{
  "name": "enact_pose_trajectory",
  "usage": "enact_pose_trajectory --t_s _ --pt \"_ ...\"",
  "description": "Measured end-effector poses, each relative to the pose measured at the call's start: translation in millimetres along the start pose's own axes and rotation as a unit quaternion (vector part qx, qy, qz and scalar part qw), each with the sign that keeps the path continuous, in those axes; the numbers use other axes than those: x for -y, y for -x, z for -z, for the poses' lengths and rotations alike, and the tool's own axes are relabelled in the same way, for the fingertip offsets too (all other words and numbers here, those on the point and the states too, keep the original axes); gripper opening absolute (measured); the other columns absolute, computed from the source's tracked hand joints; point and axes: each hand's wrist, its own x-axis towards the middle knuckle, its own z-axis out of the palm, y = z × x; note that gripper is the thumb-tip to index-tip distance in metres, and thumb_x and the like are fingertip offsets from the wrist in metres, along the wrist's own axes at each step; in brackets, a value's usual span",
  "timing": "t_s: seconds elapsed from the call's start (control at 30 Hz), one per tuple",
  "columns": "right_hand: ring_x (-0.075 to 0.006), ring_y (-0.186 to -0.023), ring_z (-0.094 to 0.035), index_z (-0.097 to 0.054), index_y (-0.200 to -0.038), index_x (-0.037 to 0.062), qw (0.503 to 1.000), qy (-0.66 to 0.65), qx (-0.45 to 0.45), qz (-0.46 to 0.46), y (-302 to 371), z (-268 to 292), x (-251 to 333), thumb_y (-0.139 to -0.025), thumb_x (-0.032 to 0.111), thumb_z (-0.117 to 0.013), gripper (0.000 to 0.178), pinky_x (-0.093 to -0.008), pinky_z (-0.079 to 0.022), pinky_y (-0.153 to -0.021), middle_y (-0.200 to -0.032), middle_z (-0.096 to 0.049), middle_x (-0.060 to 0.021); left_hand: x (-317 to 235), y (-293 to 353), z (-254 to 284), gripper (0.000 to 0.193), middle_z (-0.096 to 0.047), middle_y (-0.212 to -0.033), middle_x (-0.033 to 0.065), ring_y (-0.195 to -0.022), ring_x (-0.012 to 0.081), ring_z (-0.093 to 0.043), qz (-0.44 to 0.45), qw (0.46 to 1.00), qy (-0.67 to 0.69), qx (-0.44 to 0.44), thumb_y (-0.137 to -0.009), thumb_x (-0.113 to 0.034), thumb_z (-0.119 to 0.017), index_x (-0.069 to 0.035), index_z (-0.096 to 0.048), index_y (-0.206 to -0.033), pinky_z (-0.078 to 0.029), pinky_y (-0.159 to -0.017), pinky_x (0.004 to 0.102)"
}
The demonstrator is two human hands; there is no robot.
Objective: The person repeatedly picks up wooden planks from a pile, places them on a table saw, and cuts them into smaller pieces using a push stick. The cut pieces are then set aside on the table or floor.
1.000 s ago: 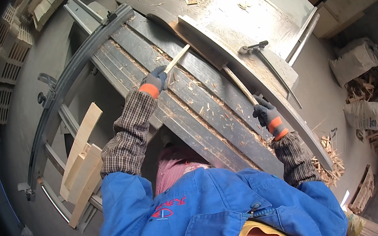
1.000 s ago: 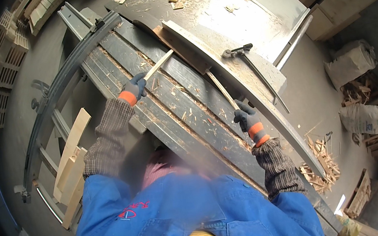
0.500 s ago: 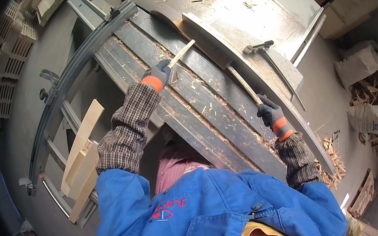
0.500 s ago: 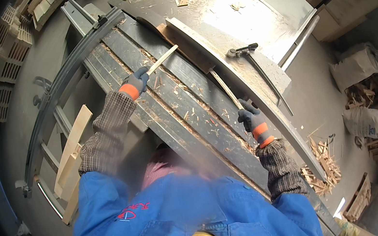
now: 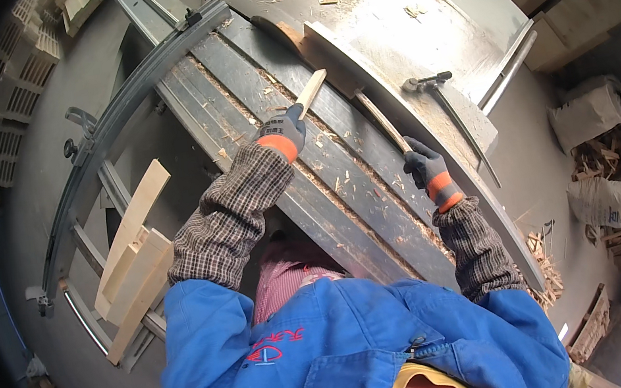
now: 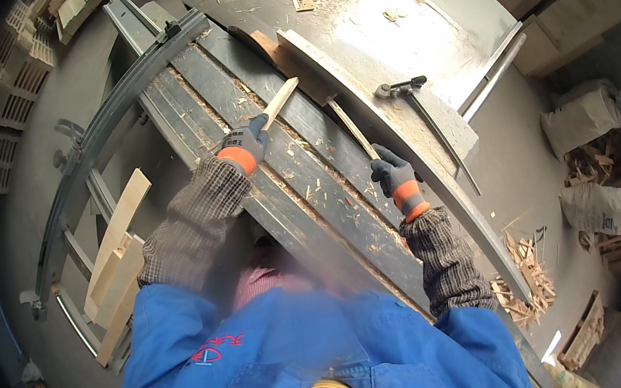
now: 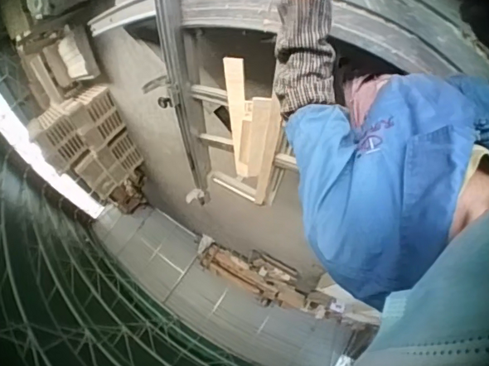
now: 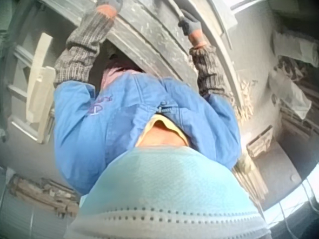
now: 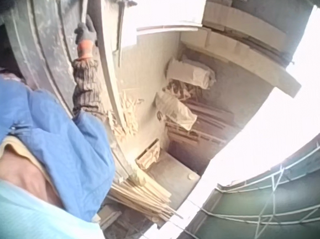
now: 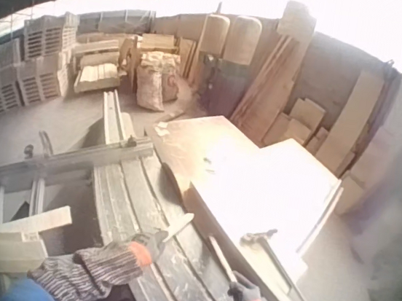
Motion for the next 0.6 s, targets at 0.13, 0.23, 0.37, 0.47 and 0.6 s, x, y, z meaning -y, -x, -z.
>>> enact_pose_trajectory --t_s 0.13,0.23,0.37,0.47,0.6 --pt "-0.0070 -0.037 -0.037 -0.052 -0.129 0.0122 1.000 0.013 -0.010 0.000 -3 -10 6 -0.084 0.015 -0.058 0.046 -0.0230 -0.025 -0.035 -0.060 -0.058 -0.0043 -8 9 -4 0.043 -0.063 -0.096 0.0219 -0.084 0.0366 -0.063 0.022 0.999 -0.003 0.036 -0.089 -0.032 -0.045 -0.022 -0.048 -0.131 -0.050 -0.078 0.0435" --pt "-0.0082 -0.037 -0.041 -0.054 -0.127 0.0119 1.000 -0.004 -0.009 0.002 -13 -18 5 -0.080 0.013 -0.061 0.048 -0.0233 -0.027 -0.034 -0.060 -0.059 -0.0056 -8 7 -1 0.044 -0.064 -0.094 0.0216 -0.080 0.0360 -0.063 0.027 0.999 0.003 0.030 -0.089 -0.032 -0.044 -0.023 -0.048 -0.131 -0.050 -0.074 0.0436" --pt "-0.0087 -0.037 -0.042 -0.055 -0.126 0.0115 1.000 -0.013 -0.016 0.007 -21 -31 9 -0.078 0.011 -0.063 0.048 -0.0237 -0.028 -0.035 -0.060 -0.059 -0.0055 -3 -1 -3 0.045 -0.064 -0.095 0.0212 -0.082 0.0344 -0.063 0.040 0.999 0.013 0.016 -0.088 -0.034 -0.044 -0.024 -0.048 -0.132 -0.050 -0.075 0.0435" --pt "-0.0079 -0.037 -0.039 -0.054 -0.127 0.0126 1.000 0.000 -0.014 0.005 -26 -36 10 -0.080 0.013 -0.061 0.048 -0.0238 -0.026 -0.035 -0.060 -0.058 -0.0049 1 -6 -7 0.045 -0.063 -0.097 0.0213 -0.085 0.0343 -0.063 0.033 0.999 0.013 -0.004 -0.088 -0.034 -0.044 -0.024 -0.048 -0.132 -0.050 -0.079 0.0438" --pt "-0.0078 -0.037 -0.037 -0.053 -0.128 0.0134 1.000 0.019 -0.013 0.005 -31 -40 12 -0.081 0.014 -0.061 0.048 -0.0237 -0.026 -0.034 -0.060 -0.058 -0.0044 0 -9 -7 0.045 -0.063 -0.099 0.0221 -0.088 0.0351 -0.062 0.044 0.999 0.001 -0.005 -0.088 -0.034 -0.043 -0.023 -0.049 -0.131 -0.049 -0.083 0.0439"
